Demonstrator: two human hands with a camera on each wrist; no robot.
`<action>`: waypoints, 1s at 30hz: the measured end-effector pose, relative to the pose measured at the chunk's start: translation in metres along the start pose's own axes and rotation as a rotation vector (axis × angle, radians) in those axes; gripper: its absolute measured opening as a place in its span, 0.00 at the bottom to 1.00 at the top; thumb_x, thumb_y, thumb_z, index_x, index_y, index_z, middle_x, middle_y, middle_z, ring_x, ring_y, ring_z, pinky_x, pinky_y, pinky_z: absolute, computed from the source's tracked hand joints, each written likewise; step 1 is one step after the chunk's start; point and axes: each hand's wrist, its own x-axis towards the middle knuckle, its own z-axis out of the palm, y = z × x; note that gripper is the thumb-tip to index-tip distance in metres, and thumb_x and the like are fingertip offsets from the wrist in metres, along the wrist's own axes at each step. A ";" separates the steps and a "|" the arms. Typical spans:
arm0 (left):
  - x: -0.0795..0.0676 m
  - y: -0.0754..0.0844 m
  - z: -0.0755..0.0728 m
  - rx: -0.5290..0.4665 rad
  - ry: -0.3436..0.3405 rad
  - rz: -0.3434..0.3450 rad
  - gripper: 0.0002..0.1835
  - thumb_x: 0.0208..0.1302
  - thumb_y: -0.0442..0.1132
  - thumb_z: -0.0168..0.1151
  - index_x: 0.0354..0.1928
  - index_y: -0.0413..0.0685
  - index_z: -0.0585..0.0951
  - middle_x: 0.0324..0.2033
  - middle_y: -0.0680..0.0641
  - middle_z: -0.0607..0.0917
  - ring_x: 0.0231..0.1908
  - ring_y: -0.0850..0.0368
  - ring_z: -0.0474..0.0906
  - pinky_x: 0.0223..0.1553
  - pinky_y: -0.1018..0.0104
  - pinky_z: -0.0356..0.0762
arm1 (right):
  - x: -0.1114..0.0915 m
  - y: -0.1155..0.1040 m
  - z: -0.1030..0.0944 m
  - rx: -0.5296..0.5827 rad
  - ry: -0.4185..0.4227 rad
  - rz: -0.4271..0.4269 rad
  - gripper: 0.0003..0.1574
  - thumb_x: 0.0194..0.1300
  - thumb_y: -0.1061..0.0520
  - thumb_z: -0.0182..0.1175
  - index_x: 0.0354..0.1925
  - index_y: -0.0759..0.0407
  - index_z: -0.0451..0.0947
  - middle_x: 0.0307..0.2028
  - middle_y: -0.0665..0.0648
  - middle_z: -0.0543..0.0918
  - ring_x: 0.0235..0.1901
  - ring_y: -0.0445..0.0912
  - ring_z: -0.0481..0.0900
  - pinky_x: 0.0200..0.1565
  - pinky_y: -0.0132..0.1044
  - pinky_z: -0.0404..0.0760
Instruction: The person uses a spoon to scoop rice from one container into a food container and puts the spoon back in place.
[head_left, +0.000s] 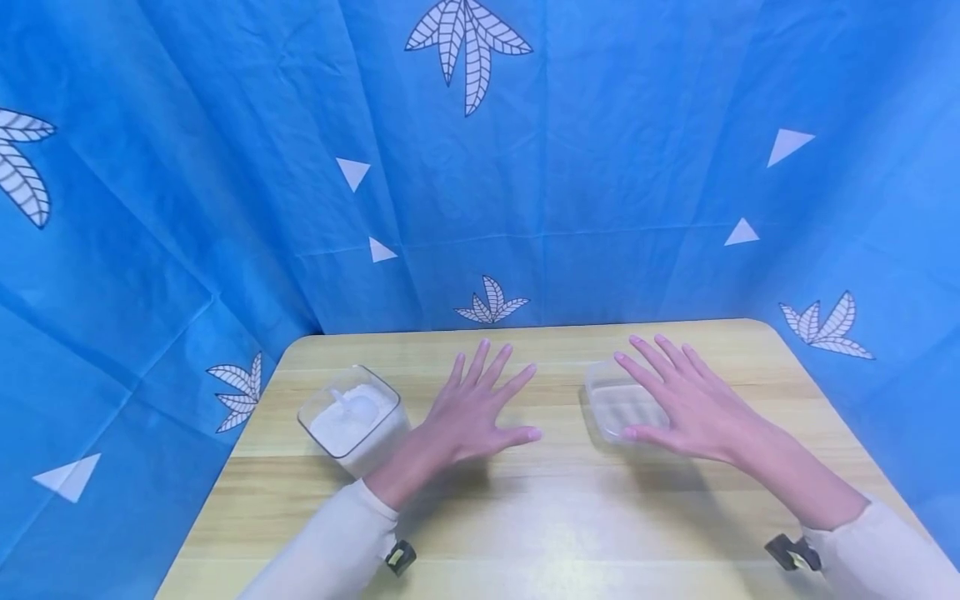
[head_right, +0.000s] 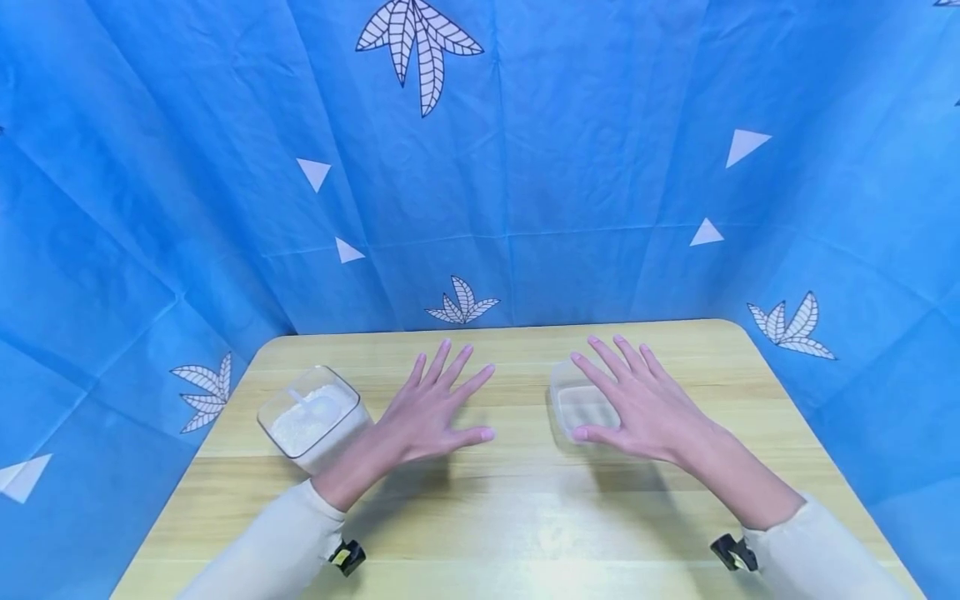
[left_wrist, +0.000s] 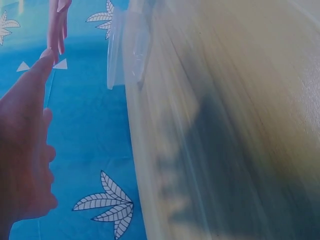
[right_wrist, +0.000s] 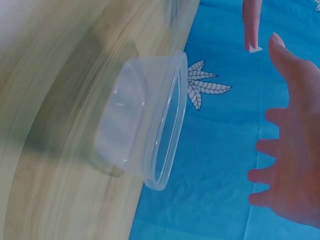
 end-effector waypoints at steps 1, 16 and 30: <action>0.001 0.000 0.001 -0.002 0.001 -0.001 0.45 0.43 0.81 0.26 0.66 0.76 0.41 0.67 0.52 0.33 0.64 0.47 0.20 0.59 0.43 0.24 | 0.000 0.001 0.000 0.003 0.000 0.002 0.58 0.46 0.22 0.49 0.68 0.44 0.45 0.68 0.54 0.43 0.65 0.55 0.37 0.62 0.52 0.31; 0.013 0.003 0.016 -0.031 -0.017 -0.036 0.45 0.43 0.81 0.26 0.66 0.76 0.42 0.67 0.54 0.32 0.63 0.48 0.19 0.59 0.41 0.25 | -0.005 0.013 0.006 0.025 0.013 0.036 0.57 0.46 0.23 0.50 0.68 0.45 0.46 0.67 0.56 0.47 0.65 0.55 0.38 0.62 0.52 0.32; 0.023 0.009 0.023 -0.045 -0.028 -0.033 0.45 0.44 0.81 0.25 0.66 0.76 0.41 0.66 0.53 0.32 0.64 0.46 0.22 0.59 0.41 0.26 | -0.007 0.027 0.020 0.010 0.017 0.059 0.57 0.47 0.23 0.50 0.68 0.46 0.47 0.67 0.57 0.47 0.65 0.56 0.39 0.62 0.53 0.33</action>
